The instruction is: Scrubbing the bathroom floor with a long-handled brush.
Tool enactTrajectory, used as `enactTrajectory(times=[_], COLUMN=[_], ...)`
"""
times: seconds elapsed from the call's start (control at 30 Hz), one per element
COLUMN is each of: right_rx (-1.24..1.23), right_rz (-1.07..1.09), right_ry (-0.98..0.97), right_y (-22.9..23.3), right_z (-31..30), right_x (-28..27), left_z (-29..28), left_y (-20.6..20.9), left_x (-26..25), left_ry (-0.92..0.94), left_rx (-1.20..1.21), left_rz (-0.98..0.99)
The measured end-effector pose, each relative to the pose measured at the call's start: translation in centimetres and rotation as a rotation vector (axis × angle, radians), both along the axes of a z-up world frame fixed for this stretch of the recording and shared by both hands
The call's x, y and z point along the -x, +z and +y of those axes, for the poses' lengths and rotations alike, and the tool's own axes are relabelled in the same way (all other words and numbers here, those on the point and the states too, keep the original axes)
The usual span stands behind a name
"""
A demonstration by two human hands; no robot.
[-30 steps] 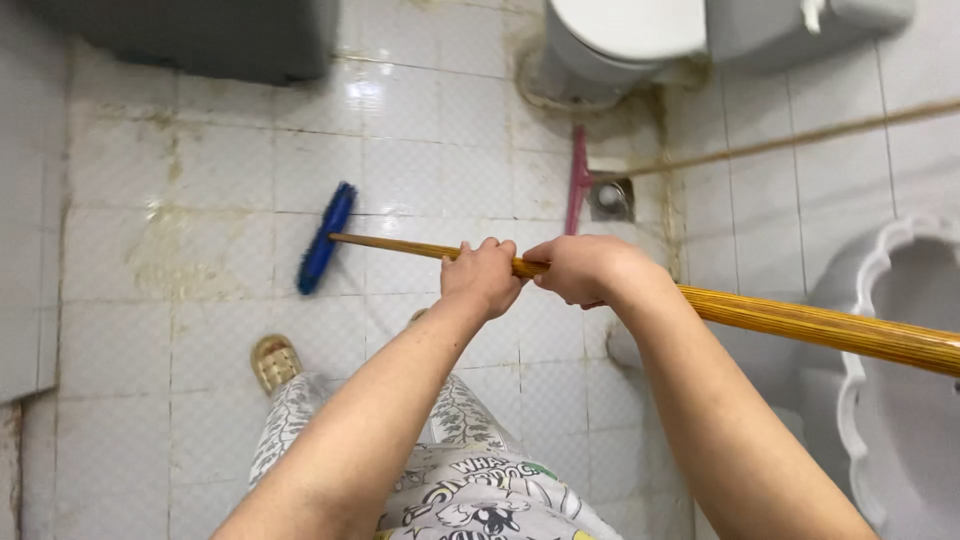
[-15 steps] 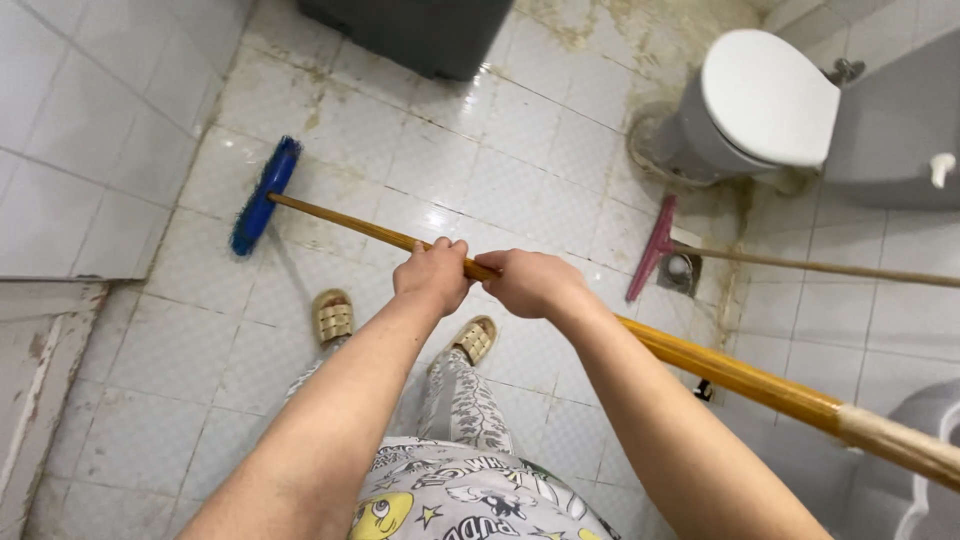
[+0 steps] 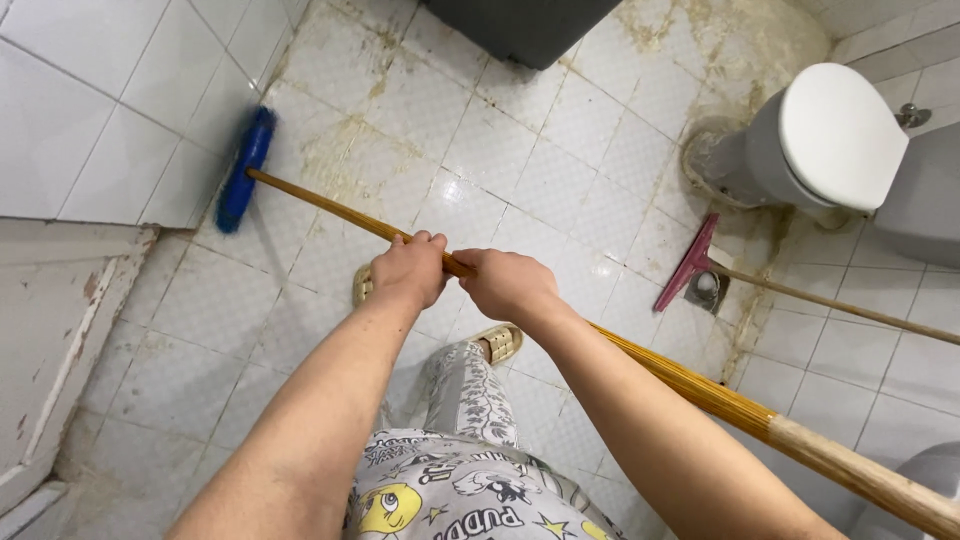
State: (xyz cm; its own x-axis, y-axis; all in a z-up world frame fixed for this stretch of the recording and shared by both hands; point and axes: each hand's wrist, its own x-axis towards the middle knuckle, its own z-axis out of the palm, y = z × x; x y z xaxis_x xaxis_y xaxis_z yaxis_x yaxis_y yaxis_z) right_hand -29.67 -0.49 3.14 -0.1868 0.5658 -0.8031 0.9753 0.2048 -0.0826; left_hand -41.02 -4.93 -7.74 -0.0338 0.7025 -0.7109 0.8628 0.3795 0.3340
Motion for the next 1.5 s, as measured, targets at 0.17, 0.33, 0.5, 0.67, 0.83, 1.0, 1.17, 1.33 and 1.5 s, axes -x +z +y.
enactTrajectory(times=[0.17,0.33,0.5,0.67,0.83,1.0,1.17,1.33,1.5], right_rx=[0.008,0.009,0.014,0.020,0.014,0.023,0.016,-0.010,-0.033], right_rz=[0.011,-0.041,-0.079,-0.070,-0.077,-0.100,-0.094,-0.099,-0.099], right_ry=[0.018,0.065,0.064,0.042,0.011,-0.001,-0.019,-0.053,-0.118], right_y=[-1.7,-0.8,-0.6,-1.0,-0.8,0.5,1.1,0.9,0.7], right_z=[-0.4,-1.0,-1.2,-2.0,-3.2,-4.5,-6.1,-8.5,-11.0], right_x=[0.6,1.8,1.7,-0.5,-4.9,-10.2,-16.3,-22.4,-28.5], left_z=[-0.4,-0.2,-0.5,-1.1,-2.1,-2.8,-3.7,-5.6,-7.7], left_y=[-1.2,-1.7,-4.2,-2.1,-2.6,-1.4,-0.1,-0.5,-0.8], left_x=[1.0,1.4,0.4,-1.3,-5.4,-10.9,-17.0,-23.0,-29.0], left_ry=[-0.057,-0.033,-0.013,0.013,-0.019,-0.063,-0.091,-0.119,-0.145], left_rx=[0.011,0.060,0.062,0.085,0.087,0.113,0.130,0.109,0.085], left_rz=[0.038,0.015,0.016,-0.036,-0.056,-0.079,-0.068,-0.069,-0.090])
